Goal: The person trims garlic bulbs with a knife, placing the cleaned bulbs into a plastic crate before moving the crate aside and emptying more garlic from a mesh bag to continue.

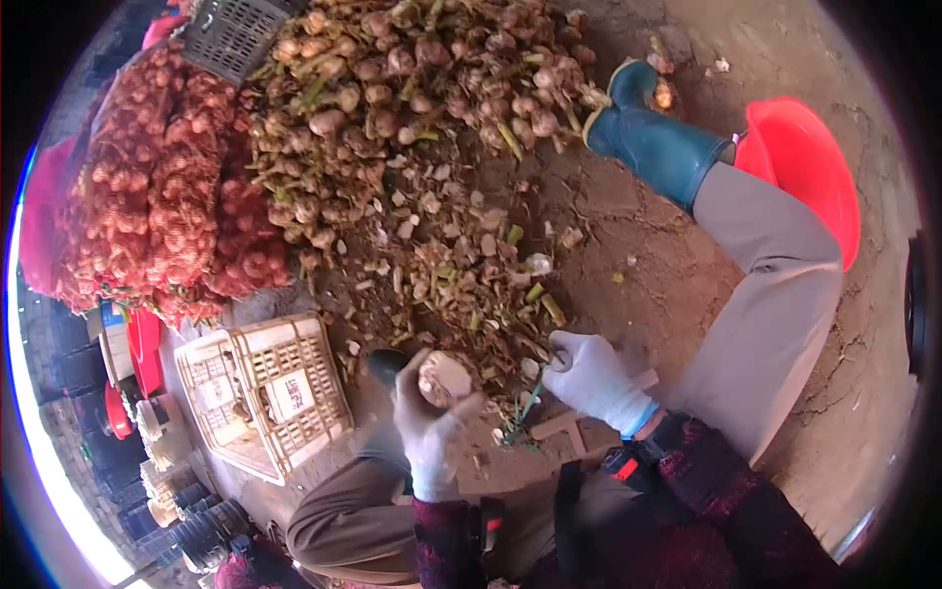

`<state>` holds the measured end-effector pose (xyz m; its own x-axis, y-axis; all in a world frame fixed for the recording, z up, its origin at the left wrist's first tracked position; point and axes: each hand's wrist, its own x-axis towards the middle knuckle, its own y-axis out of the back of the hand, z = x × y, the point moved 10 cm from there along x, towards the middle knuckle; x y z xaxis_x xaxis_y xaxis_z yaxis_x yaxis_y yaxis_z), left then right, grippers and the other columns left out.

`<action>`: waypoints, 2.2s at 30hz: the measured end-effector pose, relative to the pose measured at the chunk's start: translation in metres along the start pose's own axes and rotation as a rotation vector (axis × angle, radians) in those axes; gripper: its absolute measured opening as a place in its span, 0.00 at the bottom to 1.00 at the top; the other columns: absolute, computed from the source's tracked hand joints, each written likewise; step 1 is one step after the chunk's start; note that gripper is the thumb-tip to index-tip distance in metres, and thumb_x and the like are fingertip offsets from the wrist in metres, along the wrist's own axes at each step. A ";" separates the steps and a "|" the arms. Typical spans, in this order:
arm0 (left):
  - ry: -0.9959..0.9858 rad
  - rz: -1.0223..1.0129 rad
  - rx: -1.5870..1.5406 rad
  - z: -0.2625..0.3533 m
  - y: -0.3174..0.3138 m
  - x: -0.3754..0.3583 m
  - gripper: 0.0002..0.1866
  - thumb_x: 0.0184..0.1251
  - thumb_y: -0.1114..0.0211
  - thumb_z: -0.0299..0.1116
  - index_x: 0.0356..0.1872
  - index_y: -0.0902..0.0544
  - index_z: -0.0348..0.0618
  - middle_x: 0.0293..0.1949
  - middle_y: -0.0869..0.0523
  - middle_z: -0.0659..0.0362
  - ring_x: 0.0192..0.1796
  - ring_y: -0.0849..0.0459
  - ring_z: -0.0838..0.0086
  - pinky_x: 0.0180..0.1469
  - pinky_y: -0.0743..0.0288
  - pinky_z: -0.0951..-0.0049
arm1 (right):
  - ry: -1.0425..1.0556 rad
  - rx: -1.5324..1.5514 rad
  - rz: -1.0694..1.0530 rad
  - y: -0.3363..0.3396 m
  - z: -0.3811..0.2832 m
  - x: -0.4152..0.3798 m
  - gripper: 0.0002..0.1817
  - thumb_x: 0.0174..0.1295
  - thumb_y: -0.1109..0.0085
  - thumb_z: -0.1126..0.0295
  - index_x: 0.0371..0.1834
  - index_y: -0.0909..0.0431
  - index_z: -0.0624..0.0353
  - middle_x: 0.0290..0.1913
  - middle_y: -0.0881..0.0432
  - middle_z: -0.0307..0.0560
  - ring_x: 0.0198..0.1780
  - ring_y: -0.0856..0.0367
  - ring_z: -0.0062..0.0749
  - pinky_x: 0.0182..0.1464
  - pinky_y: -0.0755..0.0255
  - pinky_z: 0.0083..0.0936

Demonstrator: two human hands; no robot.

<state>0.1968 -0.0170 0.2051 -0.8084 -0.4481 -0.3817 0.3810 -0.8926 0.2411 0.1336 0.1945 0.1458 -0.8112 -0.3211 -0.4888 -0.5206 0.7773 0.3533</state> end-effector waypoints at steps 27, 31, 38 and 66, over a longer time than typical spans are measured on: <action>-0.253 0.387 -1.083 0.038 0.144 0.109 0.37 0.61 0.32 0.34 0.67 0.39 0.29 0.62 0.27 0.44 0.57 0.21 0.58 0.61 0.24 0.60 | -0.110 0.222 -0.136 -0.047 0.023 0.003 0.25 0.50 0.39 0.57 0.43 0.20 0.68 0.30 0.17 0.59 0.34 0.16 0.48 0.40 0.24 0.33; -0.242 0.365 -0.190 0.074 0.072 0.270 0.28 0.63 0.34 0.40 0.62 0.30 0.41 0.51 0.20 0.48 0.49 0.20 0.63 0.49 0.24 0.70 | -0.166 0.252 -0.136 -0.042 0.031 0.017 0.20 0.52 0.36 0.61 0.42 0.19 0.66 0.28 0.19 0.48 0.33 0.21 0.32 0.39 0.26 0.27; -0.080 0.584 0.900 0.112 0.012 0.449 0.38 0.57 0.30 0.48 0.65 0.36 0.43 0.58 0.33 0.31 0.54 0.23 0.41 0.57 0.26 0.56 | -0.235 0.354 -0.004 -0.013 0.012 0.044 0.14 0.55 0.35 0.65 0.41 0.18 0.62 0.25 0.19 0.51 0.27 0.22 0.36 0.33 0.27 0.32; -0.015 -0.178 -0.431 0.038 -0.013 -0.047 0.35 0.52 0.24 0.29 0.61 0.32 0.37 0.52 0.21 0.55 0.47 0.16 0.69 0.47 0.18 0.70 | 0.637 -0.240 -0.053 0.013 -0.092 -0.062 0.10 0.44 0.35 0.68 0.27 0.27 0.55 0.24 0.23 0.46 0.30 0.19 0.47 0.30 0.27 0.40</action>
<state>0.2131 0.0177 0.2540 -0.8832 -0.2882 -0.3699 0.3850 -0.8961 -0.2211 0.1522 0.1748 0.2540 -0.7435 -0.6682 0.0288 -0.5487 0.6341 0.5448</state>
